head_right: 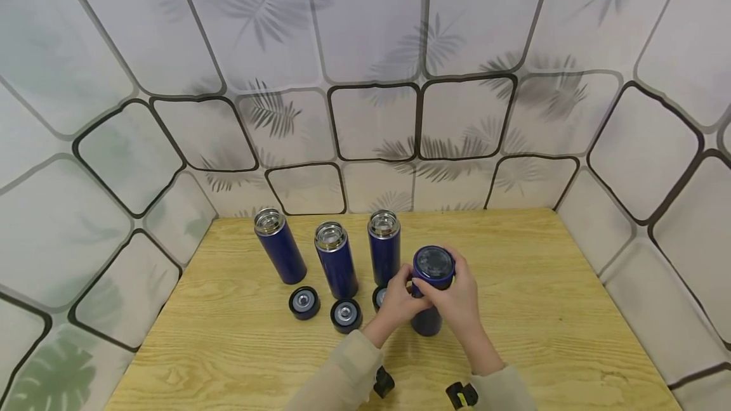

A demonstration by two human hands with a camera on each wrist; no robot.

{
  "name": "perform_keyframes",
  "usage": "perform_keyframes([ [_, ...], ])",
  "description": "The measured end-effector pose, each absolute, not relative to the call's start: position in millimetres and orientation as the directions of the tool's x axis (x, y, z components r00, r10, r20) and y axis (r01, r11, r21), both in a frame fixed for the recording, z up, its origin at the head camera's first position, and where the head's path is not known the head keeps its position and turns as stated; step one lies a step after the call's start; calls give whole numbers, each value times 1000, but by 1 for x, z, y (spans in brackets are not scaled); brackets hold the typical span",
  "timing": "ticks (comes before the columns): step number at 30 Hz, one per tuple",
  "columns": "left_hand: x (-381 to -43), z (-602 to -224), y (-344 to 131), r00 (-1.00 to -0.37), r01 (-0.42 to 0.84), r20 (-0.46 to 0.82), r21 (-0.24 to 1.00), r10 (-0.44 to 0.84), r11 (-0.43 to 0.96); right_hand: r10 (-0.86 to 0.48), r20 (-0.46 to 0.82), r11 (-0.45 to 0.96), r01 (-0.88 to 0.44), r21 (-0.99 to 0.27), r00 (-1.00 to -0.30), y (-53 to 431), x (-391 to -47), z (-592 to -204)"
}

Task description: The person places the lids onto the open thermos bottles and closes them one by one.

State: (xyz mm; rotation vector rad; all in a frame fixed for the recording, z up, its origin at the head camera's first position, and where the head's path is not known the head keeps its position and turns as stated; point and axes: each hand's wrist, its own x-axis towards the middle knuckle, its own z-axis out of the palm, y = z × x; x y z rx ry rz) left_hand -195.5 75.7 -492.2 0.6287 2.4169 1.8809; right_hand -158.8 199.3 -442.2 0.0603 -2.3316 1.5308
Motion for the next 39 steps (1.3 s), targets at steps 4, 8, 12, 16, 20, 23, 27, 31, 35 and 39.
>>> perform_keyframes([
  [4,-197,-492,77,-921,258,197,955,337,146,-49,330,215,-333,-918,-943,216,-165,-443],
  [8,-197,-491,77,-919,225,170,967,357,120,-291,378,-57,-378,-924,-879,235,-175,-445],
  [12,-196,-493,78,-918,226,169,966,358,123,-350,379,-58,-384,-921,-857,243,-180,-448],
  [16,-195,-494,79,-922,226,172,966,347,122,-281,358,20,-379,-925,-890,240,-177,-449],
  [20,-194,-494,80,-923,237,185,964,337,123,-177,346,80,-364,-928,-922,234,-172,-449],
  [23,-195,-493,81,-924,247,195,961,330,124,-98,347,133,-358,-924,-933,228,-168,-449],
  [27,-196,-492,80,-925,255,200,957,325,137,-57,368,141,-372,-917,-928,222,-166,-448],
  [31,-197,-491,80,-919,263,197,951,342,160,-95,398,82,-405,-910,-913,224,-166,-447],
  [35,-198,-491,77,-913,260,178,947,366,187,-183,426,45,-440,-897,-886,228,-168,-447],
  [39,-201,-486,72,-901,260,162,945,403,201,-264,433,32,-457,-889,-862,234,-173,-445],
])
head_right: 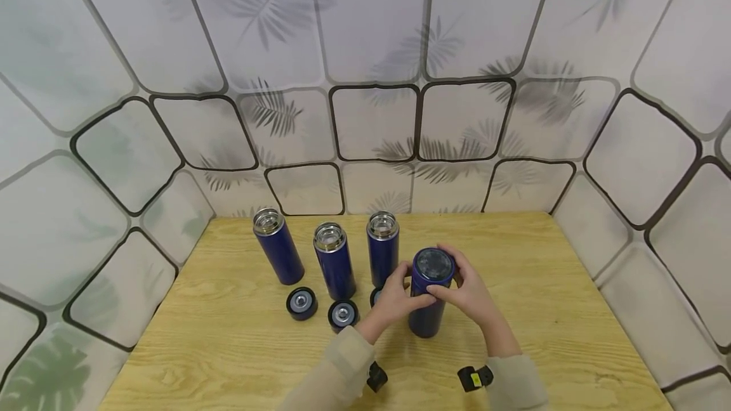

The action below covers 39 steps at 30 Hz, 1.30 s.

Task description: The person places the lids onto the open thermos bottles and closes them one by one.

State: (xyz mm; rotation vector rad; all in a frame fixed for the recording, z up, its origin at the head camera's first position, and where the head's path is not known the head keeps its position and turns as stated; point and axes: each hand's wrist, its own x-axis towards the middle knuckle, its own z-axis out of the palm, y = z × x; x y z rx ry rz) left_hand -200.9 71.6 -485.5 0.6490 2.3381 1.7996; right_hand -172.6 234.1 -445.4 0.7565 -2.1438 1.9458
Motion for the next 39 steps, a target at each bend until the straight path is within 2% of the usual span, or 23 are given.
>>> perform_keyframes([
  [6,-200,-470,65,-846,308,196,939,496,155,-350,429,6,-460,-888,-832,241,-180,-444],
  [10,-199,-468,66,-841,295,192,947,506,130,-342,414,17,-447,-895,-843,241,-179,-444],
  [15,-203,-476,68,-846,286,180,947,502,143,-283,410,60,-442,-895,-867,238,-176,-446],
  [22,-201,-478,70,-847,337,232,930,478,145,-176,382,130,-406,-905,-907,229,-169,-445],
  [32,-196,-480,76,-861,418,315,886,400,200,59,346,347,-306,-886,-936,211,-157,-445],
  [39,-196,-482,78,-871,414,315,883,376,219,119,330,351,-271,-896,-936,205,-155,-444],
])
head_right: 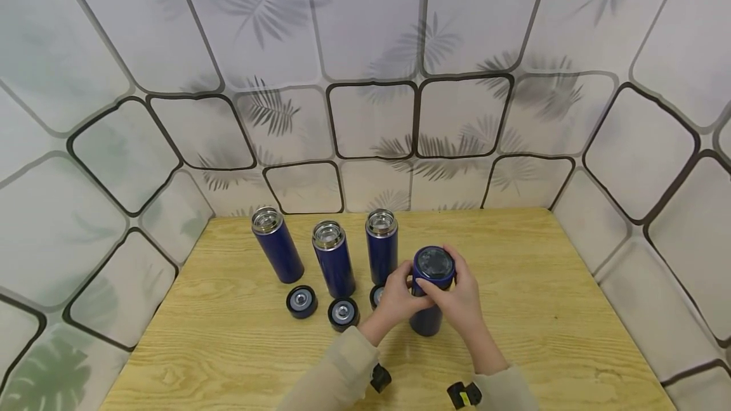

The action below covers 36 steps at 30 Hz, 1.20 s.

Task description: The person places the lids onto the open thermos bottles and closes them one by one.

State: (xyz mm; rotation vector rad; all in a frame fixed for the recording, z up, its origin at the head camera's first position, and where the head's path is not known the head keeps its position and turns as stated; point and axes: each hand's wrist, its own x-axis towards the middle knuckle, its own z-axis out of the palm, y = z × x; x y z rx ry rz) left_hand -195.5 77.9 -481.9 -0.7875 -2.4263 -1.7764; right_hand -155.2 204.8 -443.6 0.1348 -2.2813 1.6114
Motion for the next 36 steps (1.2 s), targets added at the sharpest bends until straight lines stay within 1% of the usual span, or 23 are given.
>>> perform_keyframes([
  [6,-197,-487,76,-858,405,298,894,418,193,21,341,307,-319,-897,-940,212,-157,-446],
  [9,-197,-492,73,-867,353,240,914,436,198,-33,324,267,-321,-909,-945,216,-157,-447],
  [13,-197,-500,70,-874,290,161,930,458,227,-56,277,254,-282,-925,-959,219,-160,-448],
  [18,-196,-503,69,-868,301,168,926,467,227,-29,243,265,-241,-934,-970,218,-159,-449],
  [27,-194,-501,73,-881,333,224,919,417,210,69,228,307,-197,-931,-971,211,-157,-449],
  [36,-191,-496,73,-874,373,270,906,405,202,132,248,317,-196,-928,-960,203,-154,-446],
])
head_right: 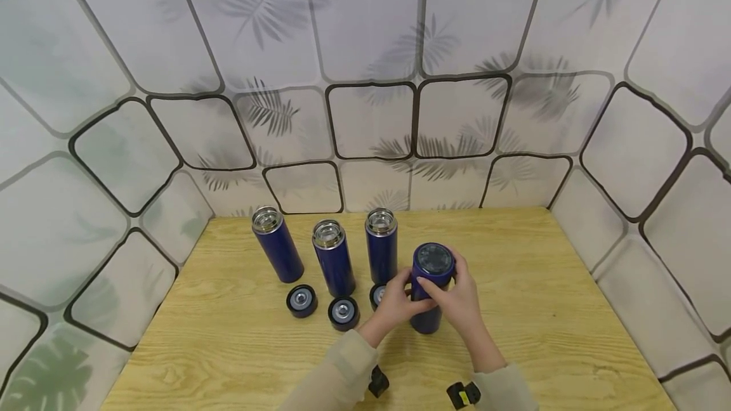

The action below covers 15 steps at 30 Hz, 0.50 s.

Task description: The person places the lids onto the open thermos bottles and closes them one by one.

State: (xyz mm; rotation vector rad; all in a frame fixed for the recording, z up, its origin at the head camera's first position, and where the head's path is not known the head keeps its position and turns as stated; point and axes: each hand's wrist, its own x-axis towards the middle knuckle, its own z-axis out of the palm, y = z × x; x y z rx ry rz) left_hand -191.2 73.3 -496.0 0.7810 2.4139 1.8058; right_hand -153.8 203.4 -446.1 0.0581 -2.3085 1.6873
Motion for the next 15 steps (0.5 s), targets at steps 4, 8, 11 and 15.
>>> perform_keyframes([
  [4,-193,-501,73,-874,401,289,883,391,244,147,274,372,-203,-906,-951,201,-152,-446],
  [8,-192,-501,73,-865,466,344,821,366,329,173,293,462,-185,-867,-940,198,-151,-448],
  [11,-190,-500,72,-859,494,369,782,355,381,194,291,494,-164,-854,-937,195,-150,-447],
  [15,-188,-499,71,-865,482,354,785,357,389,232,275,500,-128,-856,-933,192,-150,-444],
])
